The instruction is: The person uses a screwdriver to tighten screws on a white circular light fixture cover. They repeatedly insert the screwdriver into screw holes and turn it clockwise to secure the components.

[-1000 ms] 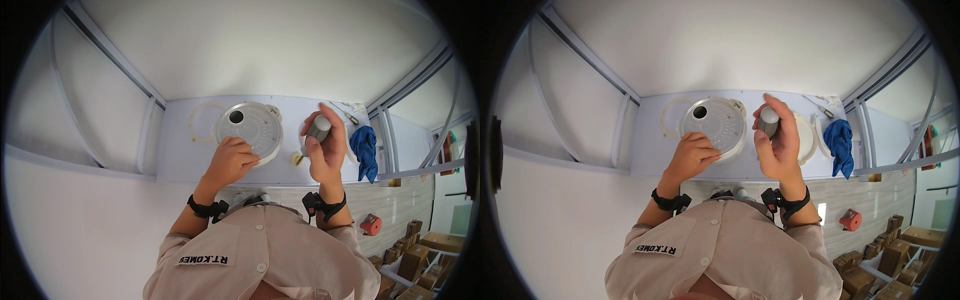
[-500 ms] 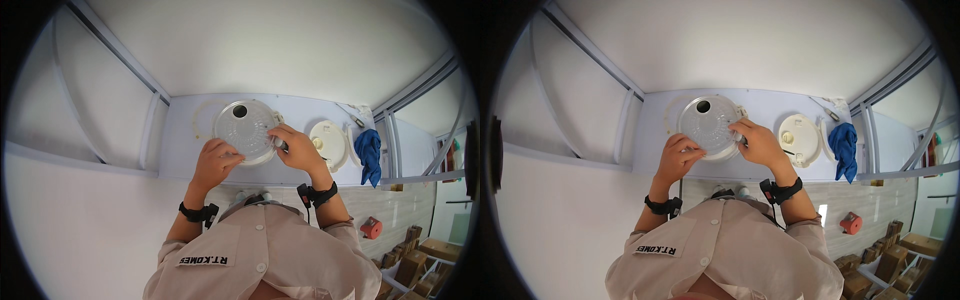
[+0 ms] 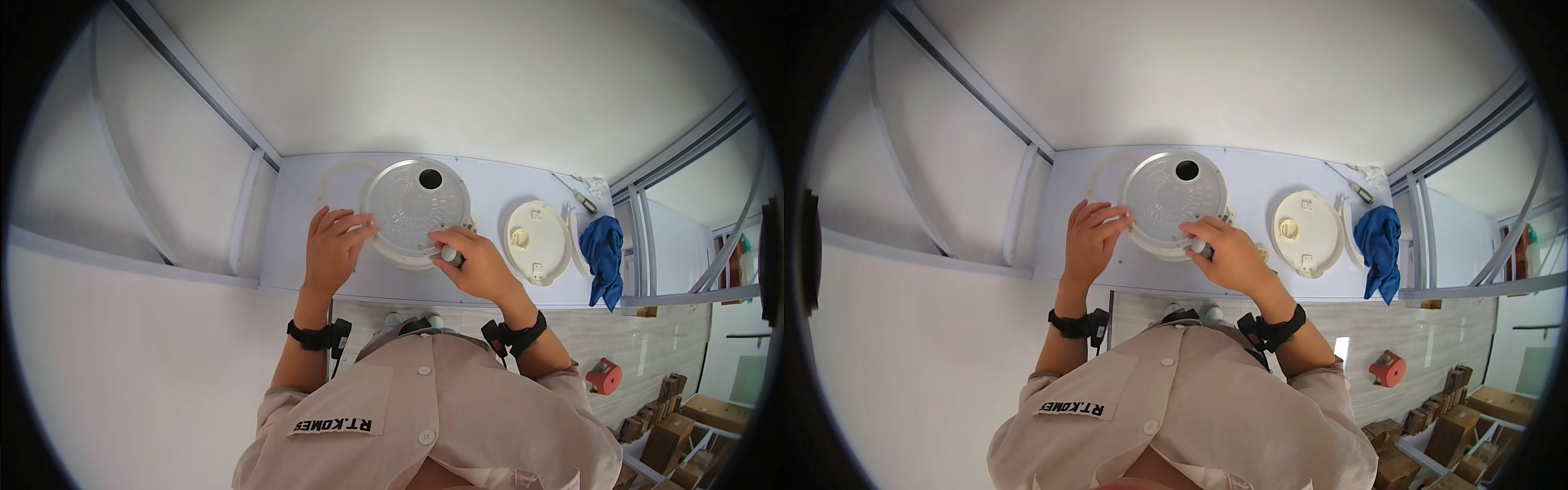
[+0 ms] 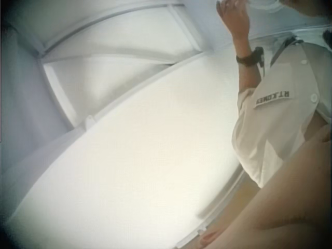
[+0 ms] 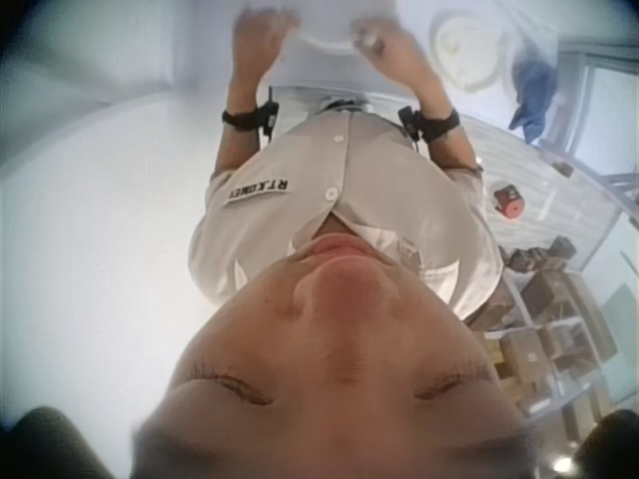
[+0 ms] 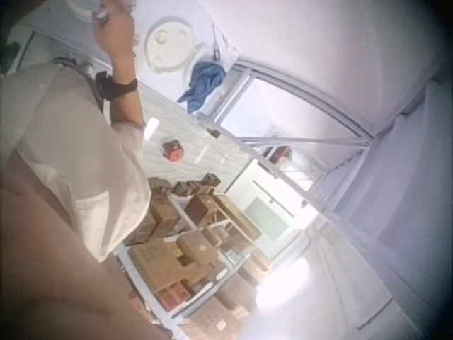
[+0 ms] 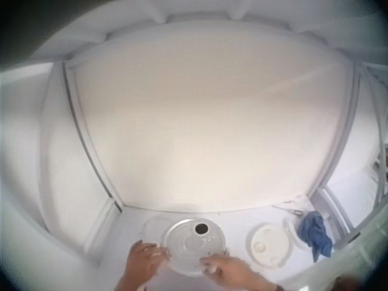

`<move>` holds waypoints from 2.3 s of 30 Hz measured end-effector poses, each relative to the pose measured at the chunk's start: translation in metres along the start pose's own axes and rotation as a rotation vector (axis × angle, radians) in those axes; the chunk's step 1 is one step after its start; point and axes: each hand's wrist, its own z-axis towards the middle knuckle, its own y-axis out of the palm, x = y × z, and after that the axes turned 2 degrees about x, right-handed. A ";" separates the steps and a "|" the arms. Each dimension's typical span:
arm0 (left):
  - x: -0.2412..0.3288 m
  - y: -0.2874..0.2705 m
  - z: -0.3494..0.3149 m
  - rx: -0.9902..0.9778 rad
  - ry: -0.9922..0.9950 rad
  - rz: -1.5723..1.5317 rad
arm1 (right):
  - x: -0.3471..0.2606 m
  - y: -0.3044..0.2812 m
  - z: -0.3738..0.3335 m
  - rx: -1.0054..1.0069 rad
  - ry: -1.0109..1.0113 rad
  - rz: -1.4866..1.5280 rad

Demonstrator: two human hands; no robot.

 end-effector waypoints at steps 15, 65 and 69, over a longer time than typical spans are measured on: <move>0.061 0.009 0.021 -0.045 -0.020 -0.290 | -0.019 -0.015 0.001 0.174 -0.045 0.180; 0.075 0.021 0.015 -0.065 -0.163 -0.575 | -0.037 -0.049 0.009 0.637 -0.351 0.646; 0.071 0.026 0.011 -0.051 -0.238 -0.645 | -0.036 -0.049 0.010 0.691 -0.343 0.671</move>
